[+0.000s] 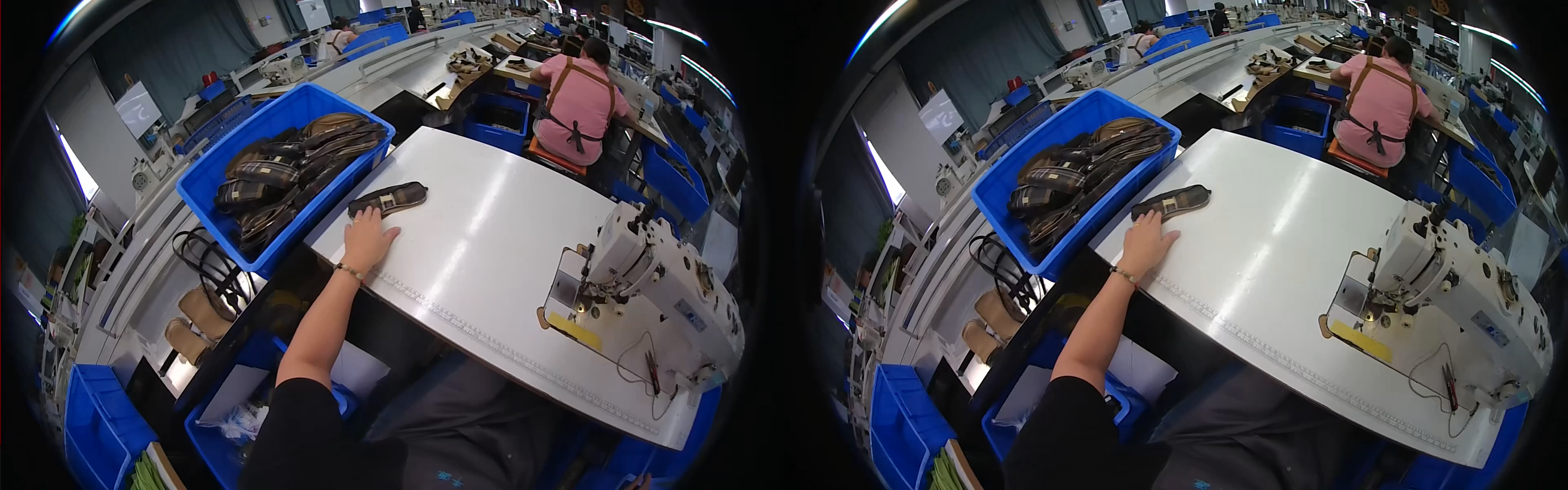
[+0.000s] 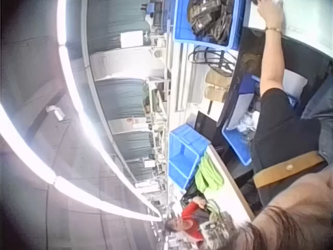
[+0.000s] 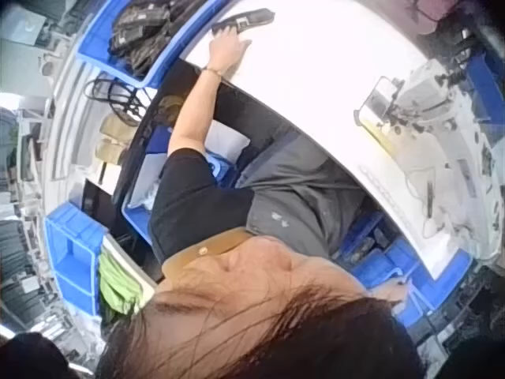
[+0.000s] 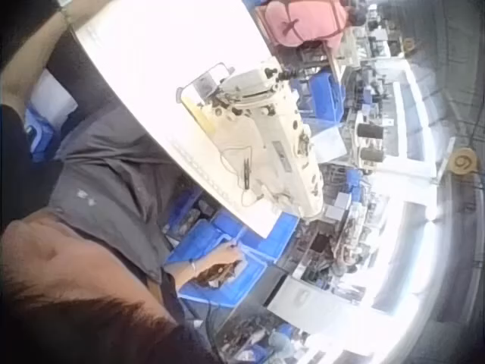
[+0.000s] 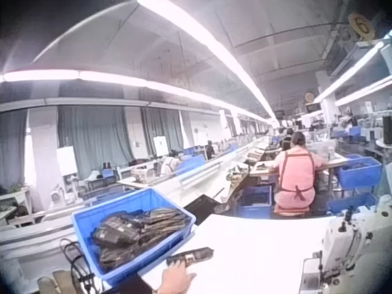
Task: Sewing and sorting shoe insoles in a workshop.
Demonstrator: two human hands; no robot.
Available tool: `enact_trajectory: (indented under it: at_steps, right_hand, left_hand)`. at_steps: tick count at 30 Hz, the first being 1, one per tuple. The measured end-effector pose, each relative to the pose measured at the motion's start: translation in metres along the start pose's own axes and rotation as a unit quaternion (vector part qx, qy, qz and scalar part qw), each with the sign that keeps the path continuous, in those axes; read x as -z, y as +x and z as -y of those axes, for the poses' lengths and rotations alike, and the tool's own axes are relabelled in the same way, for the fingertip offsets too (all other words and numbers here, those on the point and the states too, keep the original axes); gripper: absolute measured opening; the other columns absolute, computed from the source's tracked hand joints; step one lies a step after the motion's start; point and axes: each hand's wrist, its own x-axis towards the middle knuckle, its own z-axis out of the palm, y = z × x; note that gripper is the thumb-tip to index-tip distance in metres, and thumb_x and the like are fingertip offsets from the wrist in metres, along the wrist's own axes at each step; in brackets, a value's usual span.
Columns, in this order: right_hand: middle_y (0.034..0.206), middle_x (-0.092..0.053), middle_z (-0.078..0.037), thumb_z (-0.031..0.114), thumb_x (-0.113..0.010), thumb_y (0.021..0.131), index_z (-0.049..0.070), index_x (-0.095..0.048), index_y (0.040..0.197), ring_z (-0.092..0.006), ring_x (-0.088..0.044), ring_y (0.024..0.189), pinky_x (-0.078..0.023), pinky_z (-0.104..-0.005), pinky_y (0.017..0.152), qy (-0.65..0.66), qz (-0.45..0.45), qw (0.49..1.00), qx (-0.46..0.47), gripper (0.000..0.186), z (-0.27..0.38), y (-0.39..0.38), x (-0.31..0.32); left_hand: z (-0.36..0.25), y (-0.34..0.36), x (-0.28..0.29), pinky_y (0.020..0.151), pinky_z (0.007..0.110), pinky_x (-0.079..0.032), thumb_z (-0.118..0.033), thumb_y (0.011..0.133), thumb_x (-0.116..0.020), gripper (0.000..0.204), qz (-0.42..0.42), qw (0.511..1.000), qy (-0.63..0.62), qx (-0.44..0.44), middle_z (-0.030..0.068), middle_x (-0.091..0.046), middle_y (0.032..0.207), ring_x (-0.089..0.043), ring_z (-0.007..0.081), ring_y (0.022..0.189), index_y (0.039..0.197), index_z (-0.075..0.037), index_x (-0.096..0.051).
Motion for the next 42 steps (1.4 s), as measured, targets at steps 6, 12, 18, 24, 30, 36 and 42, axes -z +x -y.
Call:
enact_trajectory:
  at_steps: [6,12,18,24,30,36,42]
  right_hand:
    - [0.121,-0.057,-0.022,0.024,-0.055,0.097,-0.003,-0.056,0.123,-0.0366,-0.058,0.109,-0.044,-0.0475,0.093,0.174,-0.161,0.9,0.364,0.039,0.086,0.026,-0.075]
    - [0.134,-0.055,-0.018,0.022,-0.055,0.096,-0.002,-0.054,0.127,-0.0361,-0.051,0.124,-0.027,-0.05,0.113,0.283,-0.021,0.814,0.507,0.039,0.231,-0.038,-0.064]
    - [0.149,-0.039,-0.02,0.02,-0.054,0.094,-0.001,-0.045,0.139,-0.0369,-0.035,0.137,-0.021,-0.0494,0.115,0.27,0.107,0.782,0.552,0.051,0.302,-0.067,-0.014]
    - [0.15,-0.036,-0.022,0.024,-0.05,0.097,-0.001,-0.041,0.142,-0.0405,-0.033,0.138,-0.024,-0.0476,0.113,0.257,0.111,0.774,0.568,0.053,0.3,-0.06,-0.027]
    - [0.15,-0.036,-0.023,0.028,-0.045,0.1,-0.001,-0.04,0.143,-0.041,-0.034,0.137,-0.024,-0.0475,0.113,0.229,0.118,0.789,0.559,0.052,0.303,-0.063,-0.017]
    - [0.133,-0.054,-0.028,0.034,-0.052,0.099,-0.003,-0.052,0.134,-0.0441,-0.051,0.121,-0.04,-0.05,0.101,0.259,0.012,0.754,0.603,0.051,0.312,-0.067,0.002]
    - [0.13,-0.055,-0.029,0.031,-0.056,0.098,-0.003,-0.052,0.134,-0.0419,-0.054,0.12,-0.041,-0.0476,0.1,0.246,0.01,0.757,0.605,0.049,0.309,-0.066,-0.003]
  left_hand:
    - [-0.037,-0.014,-0.009,0.094,0.049,-0.042,-0.04,0.094,-0.055,0.052,0.01,0.997,-0.015,-0.069,0.0156,-0.053,0.138,-0.05,0.0302,0.125,0.13,-0.003,-0.054]
    - [-0.026,-0.016,0.007,0.103,0.055,-0.036,-0.046,0.091,-0.059,0.062,0.036,0.998,-0.057,-0.008,0.015,-0.048,0.142,-0.045,0.0304,0.131,0.136,-0.004,-0.049]
    - [0.068,-0.072,0.063,0.107,0.053,-0.033,-0.03,0.084,-0.069,0.052,-0.238,0.965,-0.036,-0.104,0.0093,-0.054,0.135,-0.045,0.0306,0.131,0.128,-0.009,-0.055]
    - [0.29,-0.146,0.123,0.099,0.043,-0.042,-0.016,0.081,-0.069,0.048,-0.411,0.849,0.035,0.331,0.0228,-0.061,0.118,-0.056,0.0378,0.111,0.123,0.002,-0.055]
    - [0.426,-0.23,0.115,0.088,0.038,-0.051,-0.019,0.068,-0.082,0.057,-0.201,0.73,-0.233,0.61,0.0277,-0.066,0.11,-0.066,0.0352,0.102,0.109,0.015,-0.062]
    - [0.44,-0.238,0.097,0.079,0.04,-0.053,-0.019,0.071,-0.083,0.052,-0.126,0.712,-0.293,0.625,0.02,-0.068,0.104,-0.067,0.0295,0.09,0.107,0.014,-0.064]
    - [0.41,-0.221,0.102,0.073,0.036,-0.055,-0.018,0.068,-0.084,0.044,-0.155,0.738,-0.308,0.581,0.0153,-0.071,0.095,-0.07,0.0259,0.08,0.099,0.009,-0.068]
